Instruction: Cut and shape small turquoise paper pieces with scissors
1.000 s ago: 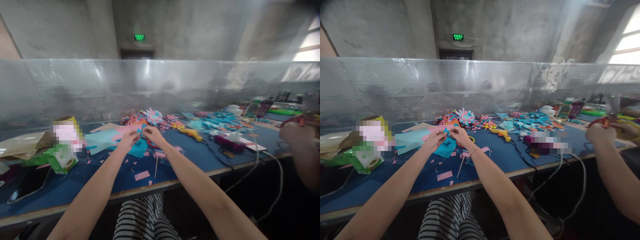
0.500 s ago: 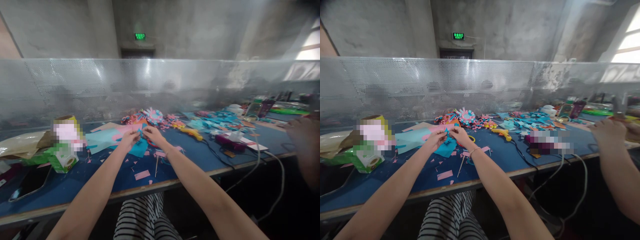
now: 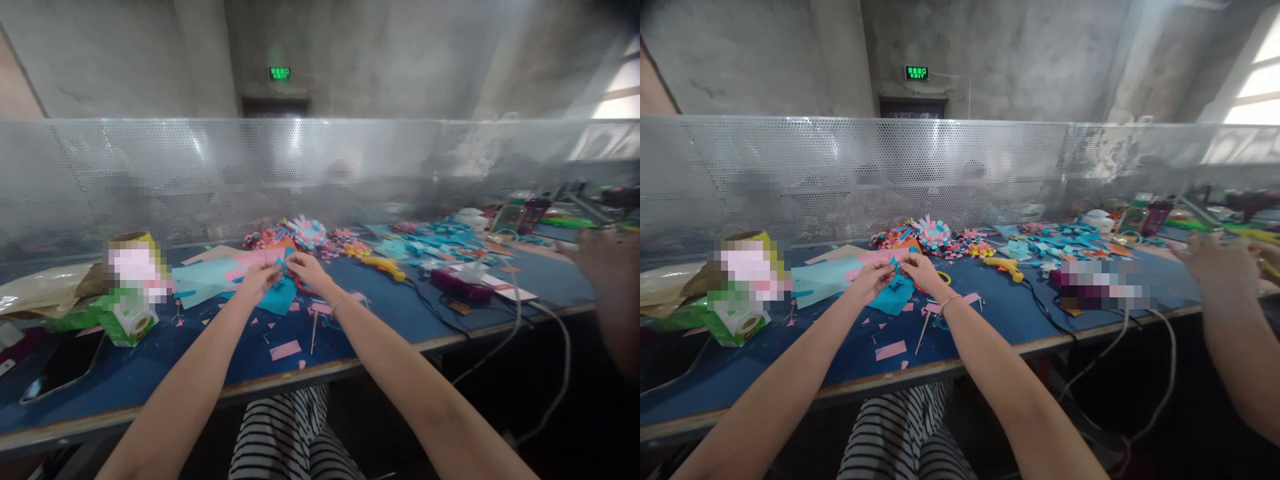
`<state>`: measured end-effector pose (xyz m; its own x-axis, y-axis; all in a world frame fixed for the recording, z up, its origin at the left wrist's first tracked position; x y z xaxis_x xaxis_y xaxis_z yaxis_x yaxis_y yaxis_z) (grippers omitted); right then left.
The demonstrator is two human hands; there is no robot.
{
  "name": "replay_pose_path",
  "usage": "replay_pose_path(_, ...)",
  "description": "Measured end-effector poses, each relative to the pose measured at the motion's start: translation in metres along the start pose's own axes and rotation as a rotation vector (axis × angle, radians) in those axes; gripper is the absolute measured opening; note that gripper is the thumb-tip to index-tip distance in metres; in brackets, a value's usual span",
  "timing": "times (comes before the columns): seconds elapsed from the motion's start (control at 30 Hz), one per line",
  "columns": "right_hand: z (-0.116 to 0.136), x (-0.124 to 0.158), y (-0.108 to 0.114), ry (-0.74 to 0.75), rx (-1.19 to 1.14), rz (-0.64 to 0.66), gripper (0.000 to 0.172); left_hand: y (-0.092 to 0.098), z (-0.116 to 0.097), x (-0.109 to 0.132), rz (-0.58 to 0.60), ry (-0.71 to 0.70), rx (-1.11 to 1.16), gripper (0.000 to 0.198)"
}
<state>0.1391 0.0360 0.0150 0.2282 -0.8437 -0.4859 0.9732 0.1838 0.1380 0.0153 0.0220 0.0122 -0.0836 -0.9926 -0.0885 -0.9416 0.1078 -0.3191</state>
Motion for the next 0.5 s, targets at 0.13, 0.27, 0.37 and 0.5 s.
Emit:
replay_pose_path(0.13, 0.0008, 0.0008, 0.0000, -0.009, -0.004, -0.003, 0.013, -0.0005, -0.0003, 0.0006, -0.003, 0.008, 0.009, 0.019)
replay_pose_path(0.27, 0.0001, 0.0001, 0.0004, -0.007, -0.014, -0.003, 0.012, 0.0003, 0.0010, -0.0011, -0.009, 0.018, 0.018, 0.017)
replay_pose_path(0.37, -0.0010, -0.0005, 0.0005, -0.007, -0.023, -0.002, 0.012, 0.0010, 0.0020, -0.0025, -0.006, 0.022, 0.023, 0.015)
replay_pose_path(0.5, -0.0028, -0.0010, 0.0002, -0.007, -0.043, -0.002, 0.013, 0.0010, 0.0020, -0.0024, -0.010, 0.025, 0.011, 0.013)
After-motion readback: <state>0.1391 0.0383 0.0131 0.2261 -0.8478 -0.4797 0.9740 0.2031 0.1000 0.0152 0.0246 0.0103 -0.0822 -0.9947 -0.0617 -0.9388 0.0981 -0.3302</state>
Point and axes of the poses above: each hand's wrist, its own x-axis away from the middle knuckle, its own y-axis out of the back of the hand, z = x × y, the point moved 4 cm from there along -x, towards the middle knuckle, and after that the axes turned 1 degree about -y, right-handed, at the moved point
